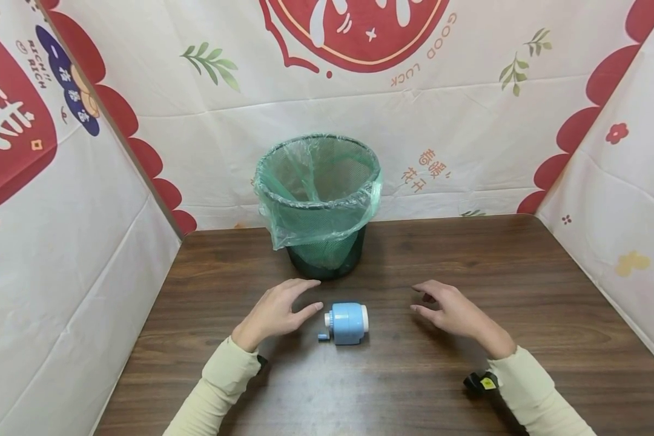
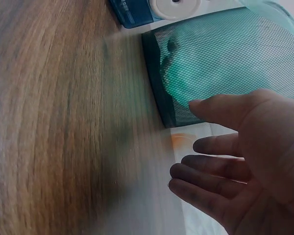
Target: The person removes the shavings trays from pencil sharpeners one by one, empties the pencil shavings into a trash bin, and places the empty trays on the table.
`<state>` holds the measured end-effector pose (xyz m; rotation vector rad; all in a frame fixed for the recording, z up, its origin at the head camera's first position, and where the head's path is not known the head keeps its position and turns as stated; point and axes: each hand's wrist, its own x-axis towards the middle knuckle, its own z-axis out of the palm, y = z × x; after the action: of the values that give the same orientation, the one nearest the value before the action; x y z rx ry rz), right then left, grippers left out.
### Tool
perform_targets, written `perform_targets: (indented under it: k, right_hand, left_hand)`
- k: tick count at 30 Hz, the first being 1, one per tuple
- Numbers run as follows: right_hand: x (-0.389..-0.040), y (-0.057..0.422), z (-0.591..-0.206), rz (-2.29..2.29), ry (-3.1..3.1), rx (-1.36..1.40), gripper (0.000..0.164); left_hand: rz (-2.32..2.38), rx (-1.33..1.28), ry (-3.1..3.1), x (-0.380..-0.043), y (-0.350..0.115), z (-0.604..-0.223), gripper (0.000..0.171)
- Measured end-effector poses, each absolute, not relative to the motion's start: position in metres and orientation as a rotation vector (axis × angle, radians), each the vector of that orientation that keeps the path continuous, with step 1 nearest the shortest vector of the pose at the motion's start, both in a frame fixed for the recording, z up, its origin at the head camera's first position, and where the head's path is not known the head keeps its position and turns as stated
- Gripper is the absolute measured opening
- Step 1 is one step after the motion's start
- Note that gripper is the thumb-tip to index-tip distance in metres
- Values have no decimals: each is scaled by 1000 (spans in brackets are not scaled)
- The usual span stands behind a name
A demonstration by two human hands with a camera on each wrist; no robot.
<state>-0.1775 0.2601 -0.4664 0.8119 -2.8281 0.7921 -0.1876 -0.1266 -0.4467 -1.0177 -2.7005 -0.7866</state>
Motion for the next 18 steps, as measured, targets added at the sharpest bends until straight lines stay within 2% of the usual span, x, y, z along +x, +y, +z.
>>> perform_targets:
  k: [18]
  right_hand:
    - [-176, 249, -469, 819, -2839, 843, 37]
  left_hand:
    - [-763, -1103, -2729, -182, -112, -448, 52]
